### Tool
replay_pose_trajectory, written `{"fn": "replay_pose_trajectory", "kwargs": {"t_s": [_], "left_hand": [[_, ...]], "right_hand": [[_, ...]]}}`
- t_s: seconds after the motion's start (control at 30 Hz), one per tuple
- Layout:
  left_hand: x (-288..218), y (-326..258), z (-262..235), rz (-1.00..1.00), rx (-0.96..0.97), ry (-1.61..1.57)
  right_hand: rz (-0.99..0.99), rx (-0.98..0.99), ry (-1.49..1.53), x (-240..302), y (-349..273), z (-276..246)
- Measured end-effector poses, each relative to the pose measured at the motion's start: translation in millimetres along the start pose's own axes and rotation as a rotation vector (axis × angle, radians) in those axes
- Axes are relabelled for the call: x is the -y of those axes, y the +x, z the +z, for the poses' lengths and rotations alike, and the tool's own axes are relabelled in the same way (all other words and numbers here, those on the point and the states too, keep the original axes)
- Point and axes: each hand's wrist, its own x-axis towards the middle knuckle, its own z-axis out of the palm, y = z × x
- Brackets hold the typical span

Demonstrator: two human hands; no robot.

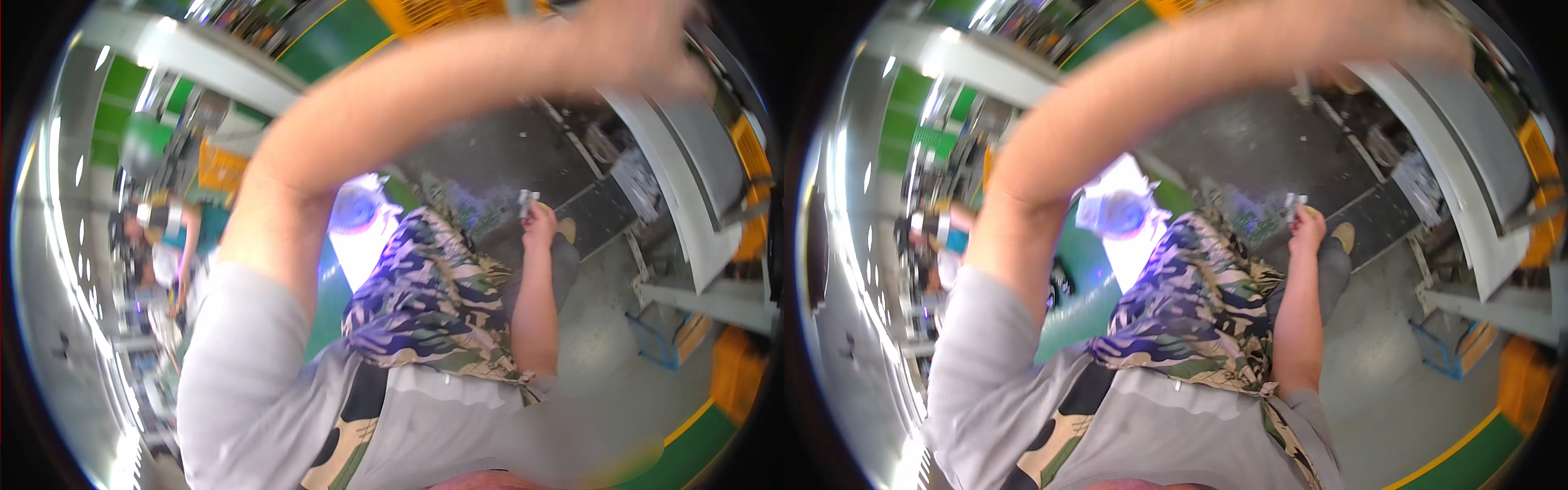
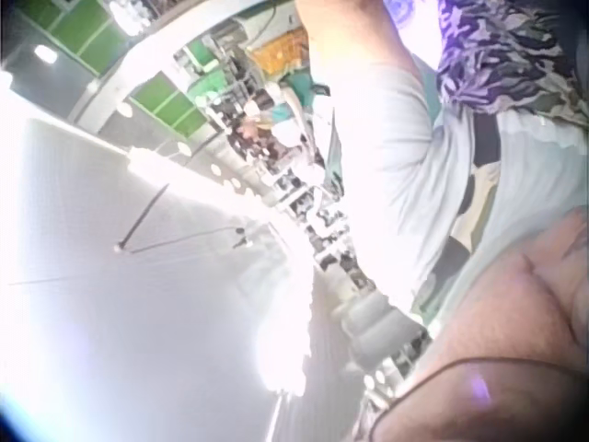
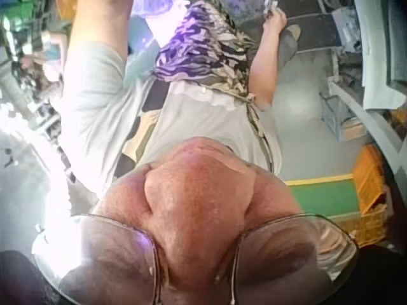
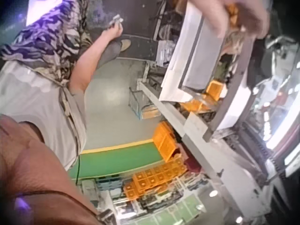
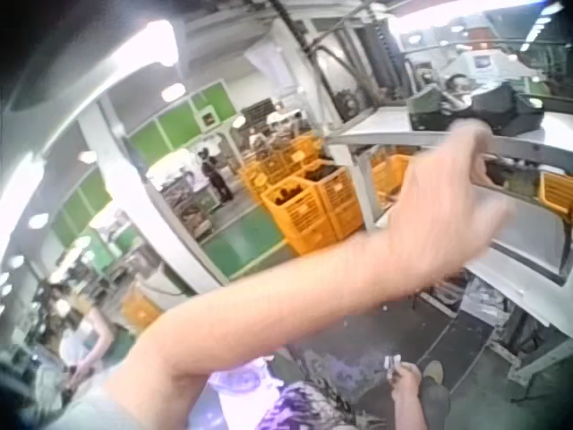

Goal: Applying adhesive and UV curing shoe soles on a factory conveyor belt.

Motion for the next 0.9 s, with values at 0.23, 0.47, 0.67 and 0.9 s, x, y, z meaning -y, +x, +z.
{"fn": "replay_pose_trajectory", "kwargs": {"t_s": [0.23, 0.47, 0.67, 0.9], "left_hand": [[-52, -439, -175, -0.765, 0.073, 0.225], [-184, -855, -305, -2.358, 0.059, 0.616], [-182, -937, -369, -2.351, -0.746, 0.872], [-80, -876, -408, -2.211, -0.433, 1.21]], "right_hand": [[0.183, 0.245, -0.104, -8, 12, -5], [0.233, 0.202, -0.271, -8, -7, 26], [0.187, 0.29, -0.441, 16, -17, 78], [0.131, 0.264, -0.562, 40, -38, 102]]}}
